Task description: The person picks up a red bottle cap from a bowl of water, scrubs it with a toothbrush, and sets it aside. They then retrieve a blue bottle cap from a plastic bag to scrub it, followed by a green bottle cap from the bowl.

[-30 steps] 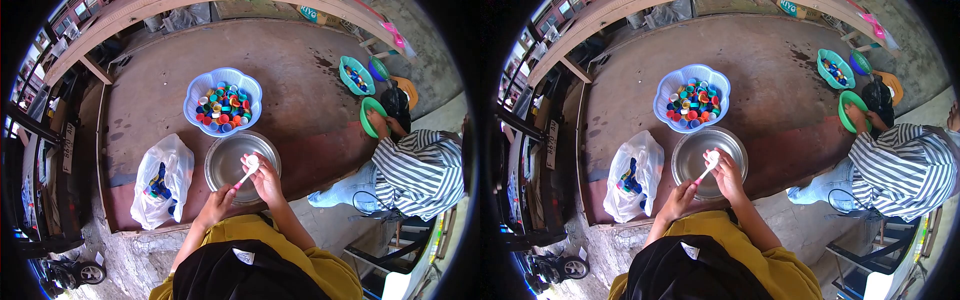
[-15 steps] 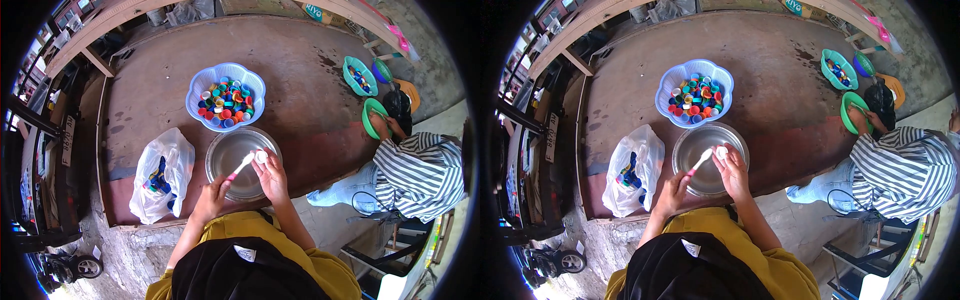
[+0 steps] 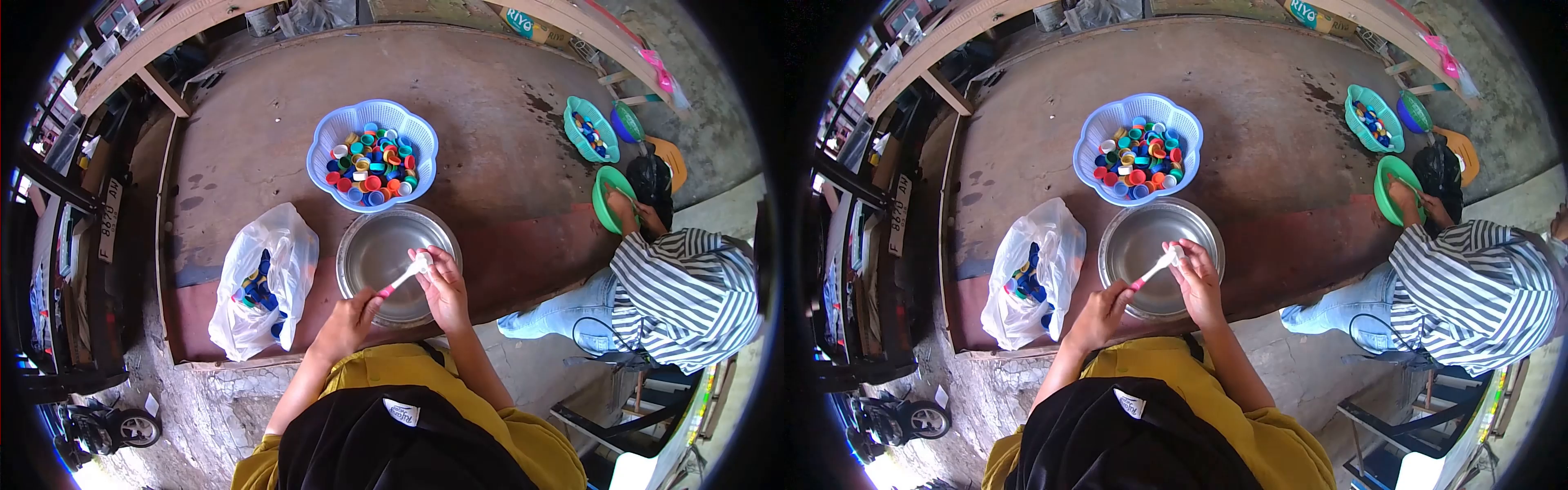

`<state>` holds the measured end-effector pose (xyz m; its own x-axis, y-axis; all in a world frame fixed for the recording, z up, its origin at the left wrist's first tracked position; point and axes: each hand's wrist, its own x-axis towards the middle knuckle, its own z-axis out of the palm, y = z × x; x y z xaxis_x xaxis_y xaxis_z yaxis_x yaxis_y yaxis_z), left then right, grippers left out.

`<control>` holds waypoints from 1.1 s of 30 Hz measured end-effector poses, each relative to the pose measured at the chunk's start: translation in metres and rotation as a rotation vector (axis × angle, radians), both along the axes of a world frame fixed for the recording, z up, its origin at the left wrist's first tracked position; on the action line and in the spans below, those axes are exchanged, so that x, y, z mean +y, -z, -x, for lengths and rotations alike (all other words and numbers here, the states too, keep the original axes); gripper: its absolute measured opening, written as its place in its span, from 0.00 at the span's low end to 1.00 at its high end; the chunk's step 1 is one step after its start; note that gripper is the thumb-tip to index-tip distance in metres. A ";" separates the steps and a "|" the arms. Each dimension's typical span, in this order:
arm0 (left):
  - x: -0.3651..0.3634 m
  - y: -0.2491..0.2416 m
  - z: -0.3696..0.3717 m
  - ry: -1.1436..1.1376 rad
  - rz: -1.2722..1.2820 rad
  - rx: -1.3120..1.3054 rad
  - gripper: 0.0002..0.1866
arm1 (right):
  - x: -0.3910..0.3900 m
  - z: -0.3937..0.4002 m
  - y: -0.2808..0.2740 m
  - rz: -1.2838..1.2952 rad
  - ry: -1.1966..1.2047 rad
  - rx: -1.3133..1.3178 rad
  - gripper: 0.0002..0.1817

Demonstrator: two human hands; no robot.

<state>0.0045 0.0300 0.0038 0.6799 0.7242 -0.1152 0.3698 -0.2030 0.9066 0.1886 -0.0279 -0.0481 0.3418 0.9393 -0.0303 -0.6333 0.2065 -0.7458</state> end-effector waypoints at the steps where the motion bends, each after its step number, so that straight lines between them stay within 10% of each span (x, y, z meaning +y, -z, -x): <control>1: 0.000 0.002 0.000 -0.012 -0.009 0.013 0.11 | 0.000 0.000 0.000 0.003 -0.010 0.027 0.17; 18: 0.002 0.026 -0.005 -0.305 0.059 -0.102 0.09 | -0.004 -0.005 0.004 0.071 -0.099 0.268 0.15; 26: 0.013 0.009 -0.039 -0.148 -0.143 -0.122 0.28 | -0.001 0.005 0.002 0.145 -0.225 0.193 0.14; 33: 0.021 0.023 -0.042 0.001 0.001 -0.216 0.26 | -0.001 0.011 -0.009 0.291 -0.195 0.182 0.14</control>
